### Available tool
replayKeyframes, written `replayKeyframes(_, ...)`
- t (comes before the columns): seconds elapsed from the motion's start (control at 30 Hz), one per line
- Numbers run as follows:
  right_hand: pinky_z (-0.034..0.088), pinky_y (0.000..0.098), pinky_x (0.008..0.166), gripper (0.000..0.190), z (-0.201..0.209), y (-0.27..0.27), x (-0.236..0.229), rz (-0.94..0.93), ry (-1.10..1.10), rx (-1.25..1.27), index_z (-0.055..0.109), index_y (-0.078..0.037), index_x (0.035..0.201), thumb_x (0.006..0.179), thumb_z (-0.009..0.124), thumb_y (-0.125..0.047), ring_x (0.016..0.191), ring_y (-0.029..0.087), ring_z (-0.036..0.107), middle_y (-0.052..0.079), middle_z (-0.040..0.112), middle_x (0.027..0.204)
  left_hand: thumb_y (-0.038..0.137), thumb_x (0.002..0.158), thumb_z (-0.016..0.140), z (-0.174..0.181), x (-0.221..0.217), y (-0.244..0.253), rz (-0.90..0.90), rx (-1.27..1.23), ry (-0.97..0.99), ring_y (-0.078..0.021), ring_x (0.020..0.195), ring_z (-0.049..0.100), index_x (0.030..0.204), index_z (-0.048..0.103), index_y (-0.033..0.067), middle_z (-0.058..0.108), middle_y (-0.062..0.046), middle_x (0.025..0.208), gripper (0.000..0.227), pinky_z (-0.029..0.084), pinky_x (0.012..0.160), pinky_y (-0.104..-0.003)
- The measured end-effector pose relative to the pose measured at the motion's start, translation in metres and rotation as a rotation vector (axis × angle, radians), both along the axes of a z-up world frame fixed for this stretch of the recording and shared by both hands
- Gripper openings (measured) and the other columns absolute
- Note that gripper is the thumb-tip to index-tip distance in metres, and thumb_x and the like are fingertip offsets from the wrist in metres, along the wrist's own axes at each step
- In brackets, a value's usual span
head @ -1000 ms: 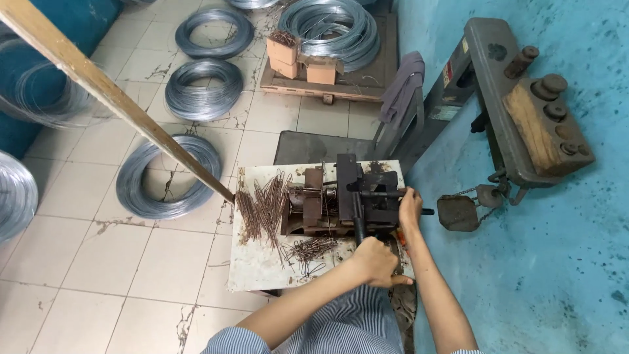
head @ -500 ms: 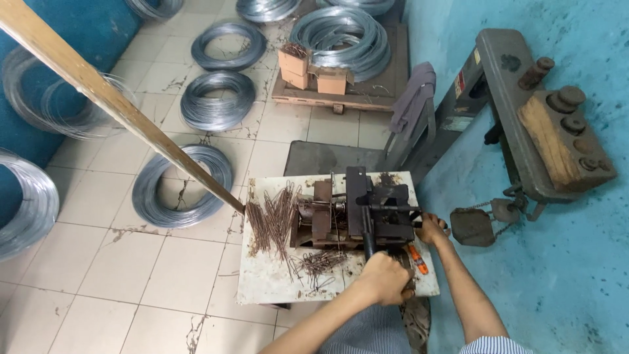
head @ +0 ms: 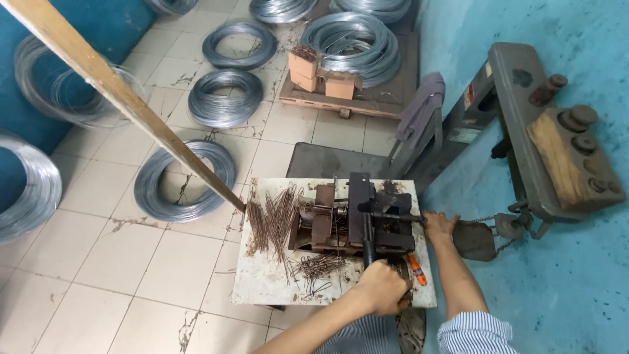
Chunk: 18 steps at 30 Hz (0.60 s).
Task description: Cutting bundles of thin metal wires into shorter pieces using a manual lever-operated cutting machine
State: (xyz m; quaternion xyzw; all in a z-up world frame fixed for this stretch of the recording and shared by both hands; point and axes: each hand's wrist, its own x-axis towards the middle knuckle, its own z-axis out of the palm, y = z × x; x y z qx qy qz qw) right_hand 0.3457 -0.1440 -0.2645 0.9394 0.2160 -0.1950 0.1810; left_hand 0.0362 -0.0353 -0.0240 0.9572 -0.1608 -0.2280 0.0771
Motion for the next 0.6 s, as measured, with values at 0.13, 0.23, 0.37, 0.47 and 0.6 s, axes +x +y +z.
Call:
replayKeyframes(0.13, 0.026, 0.0783, 0.11, 0.061, -0.009, 0.013, 0.031, 0.035, -0.044, 0.005, 0.057, -0.029, 0.138, 0.085, 0.069, 0.0, 0.139, 0.029, 0.047, 0.004, 0.062, 0.137, 0.045, 0.103, 0.05, 0.008, 0.002, 0.004, 0.02, -0.019, 0.011, -0.0137, 0.067, 0.066, 0.083, 0.069, 0.0109, 0.065, 0.002, 0.071, 0.045, 0.051, 0.094, -0.038)
replayKeyframes(0.23, 0.02, 0.0803, 0.109, 0.046, -0.021, 0.012, 0.045, 0.008, -0.21, 0.113, 0.07, -0.027, 0.124, 0.094, 0.048, 0.001, 0.129, 0.029, 0.057, 0.002, 0.07, 0.127, 0.039, 0.096, 0.064, 0.003, 0.003, 0.001, -0.01, -0.019, 0.004, -0.0094, 0.066, 0.062, 0.079, 0.071, 0.012, 0.066, 0.005, 0.068, 0.033, 0.047, 0.103, -0.039)
replayKeyframes(0.37, 0.026, 0.0767, 0.11, 0.051, 0.004, 0.03, 0.06, 0.016, -0.298, 0.172, 0.062, -0.027, 0.137, 0.091, 0.057, -0.006, 0.13, 0.029, 0.056, 0.002, 0.069, 0.131, 0.045, 0.095, 0.053, 0.004, 0.008, 0.006, -0.031, -0.027, 0.006, -0.0215, 0.085, 0.072, 0.093, 0.075, 0.0109, 0.077, -0.006, 0.093, 0.041, 0.048, 0.09, -0.038)
replayKeyframes(0.47, 0.032, 0.0748, 0.107, 0.044, 0.029, 0.032, 0.06, 0.059, -0.37, 0.22, 0.065, -0.023, 0.132, 0.091, 0.064, -0.01, 0.127, 0.031, 0.059, 0.004, 0.07, 0.128, 0.044, 0.097, 0.048, 0.002, 0.002, 0.003, -0.011, -0.075, 0.004, -0.0226, 0.079, 0.071, 0.093, 0.073, 0.0105, 0.076, -0.007, 0.087, 0.042, 0.047, 0.093, -0.041)
replayKeyframes(0.6, 0.035, 0.0676, 0.107, 0.033, 0.078, 0.036, 0.082, 0.17, -0.592, 0.352, 0.065, -0.02, 0.127, 0.096, 0.067, -0.029, 0.121, 0.034, 0.059, 0.007, 0.07, 0.124, 0.045, 0.102, 0.049, 0.018, 0.002, 0.007, 0.015, -0.082, 0.05, -0.0155, 0.069, 0.065, 0.08, 0.069, 0.0111, 0.067, 0.0, 0.072, 0.045, 0.043, 0.107, -0.043)
